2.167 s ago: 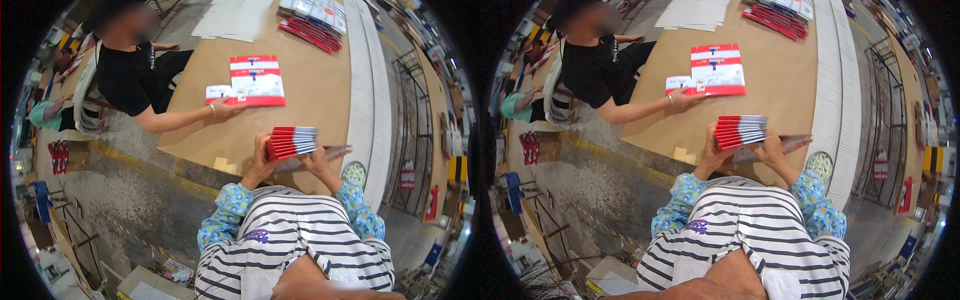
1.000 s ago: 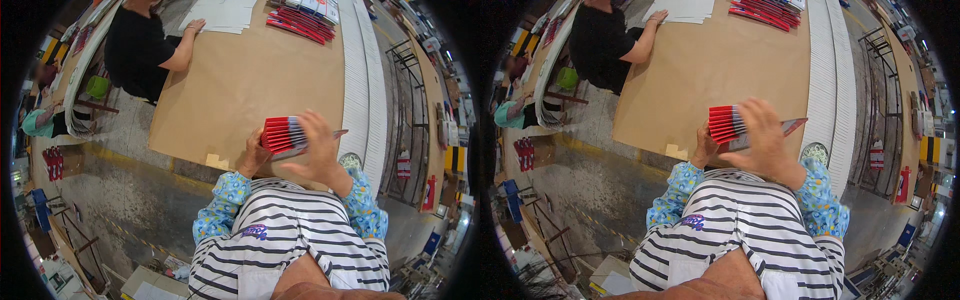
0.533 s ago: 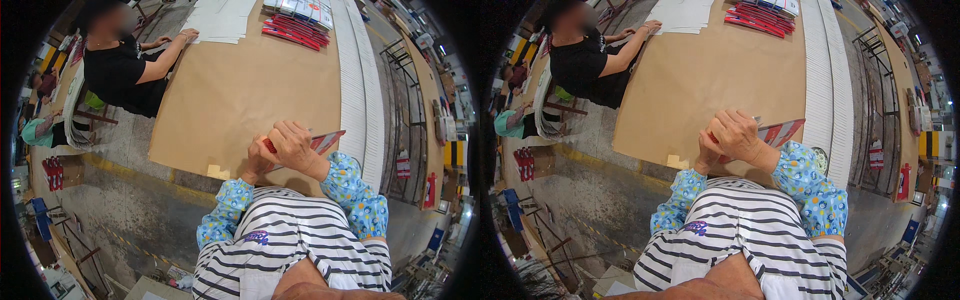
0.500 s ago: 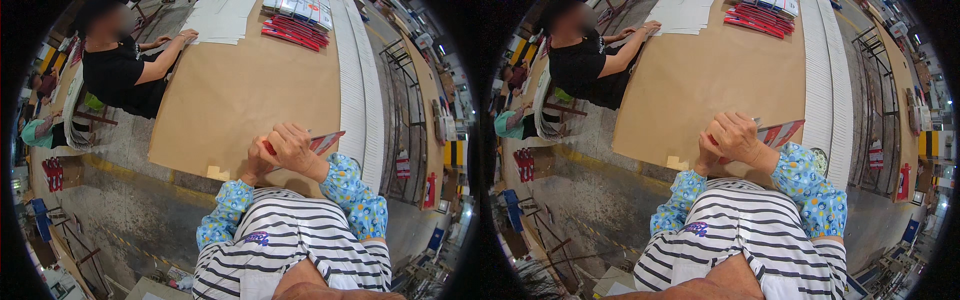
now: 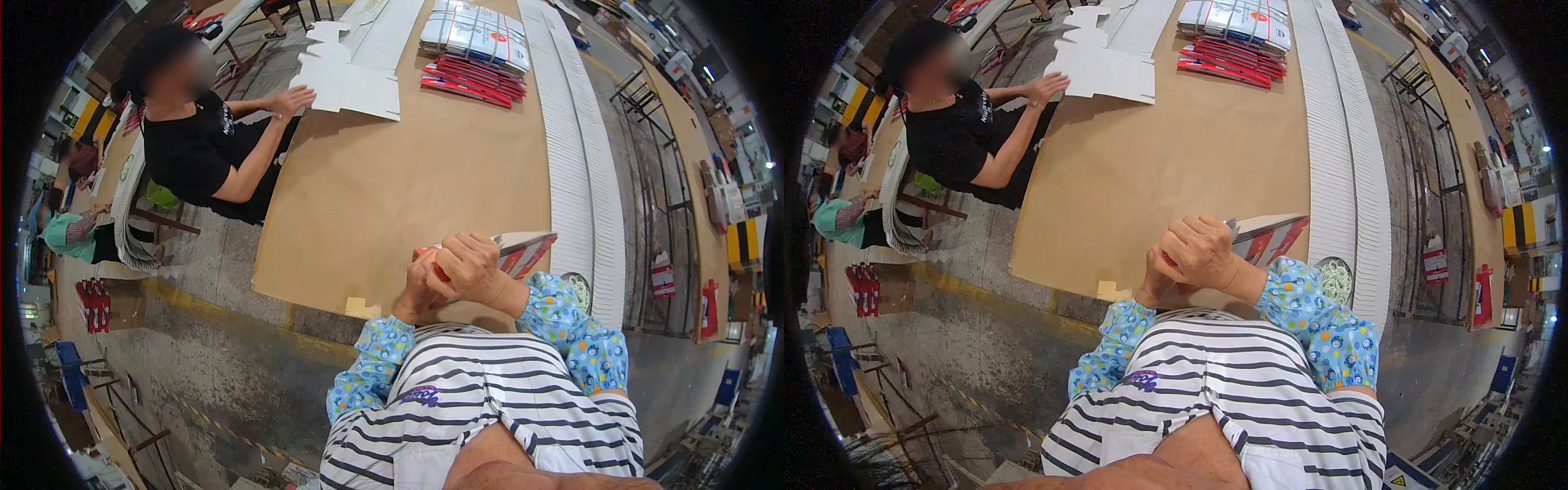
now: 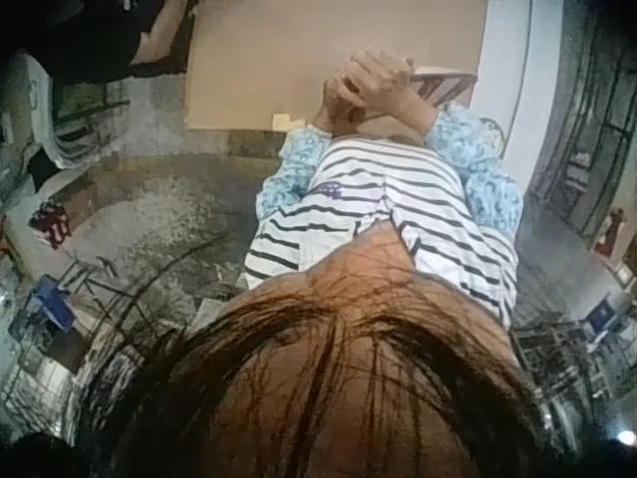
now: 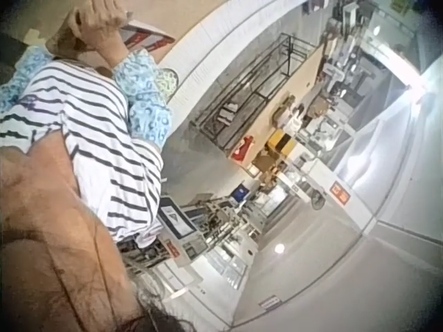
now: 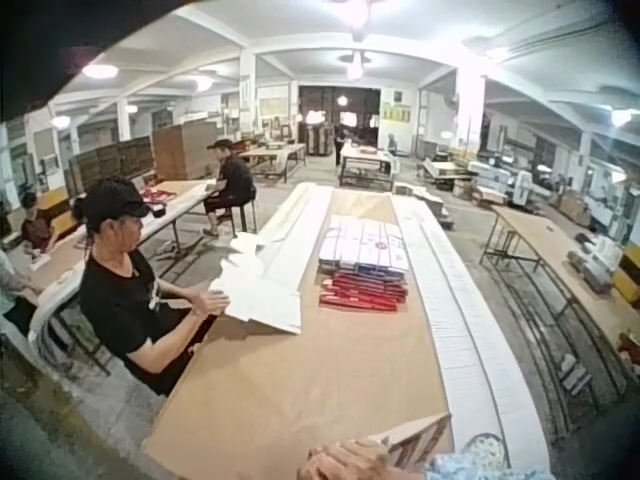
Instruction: Organizing and stacking red and white paper products on a workstation in a factory setting.
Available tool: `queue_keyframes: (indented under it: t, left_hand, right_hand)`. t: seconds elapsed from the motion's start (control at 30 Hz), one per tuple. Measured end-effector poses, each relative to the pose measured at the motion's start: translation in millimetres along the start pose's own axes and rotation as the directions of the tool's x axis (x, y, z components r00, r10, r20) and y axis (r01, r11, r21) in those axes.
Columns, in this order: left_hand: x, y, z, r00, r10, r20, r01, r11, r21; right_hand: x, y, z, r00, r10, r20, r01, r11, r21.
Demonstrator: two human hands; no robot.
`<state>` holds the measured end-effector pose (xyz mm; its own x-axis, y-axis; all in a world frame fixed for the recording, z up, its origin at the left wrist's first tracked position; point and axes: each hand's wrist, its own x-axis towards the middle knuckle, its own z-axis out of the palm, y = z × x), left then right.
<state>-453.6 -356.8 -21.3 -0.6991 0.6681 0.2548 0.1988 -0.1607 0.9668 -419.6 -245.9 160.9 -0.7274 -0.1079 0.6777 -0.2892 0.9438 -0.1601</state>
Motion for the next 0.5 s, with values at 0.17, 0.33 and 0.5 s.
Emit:
queue_keyframes:
  t: [0.17, 0.33, 0.5]
  left_hand:
    - [24, 61, -2, 0.984, 0.175, 0.030, -0.168, 0.863, 0.476]
    - [23, 30, 2, 0.991, 0.092, -0.097, -0.079, 0.988, 0.129]
    - [37, 38, 6, 0.971, 0.192, -0.142, -0.147, 0.949, 0.278]
  right_hand:
    - [-7, 12, 3, 0.998, 0.032, 0.057, -0.030, 0.999, -0.024]
    - [-3, 12, -32, 0.984, 0.038, 0.176, -0.057, 0.993, 0.106]
    - [-40, 25, -61, 0.987, 0.154, 0.047, -0.160, 0.972, 0.171]
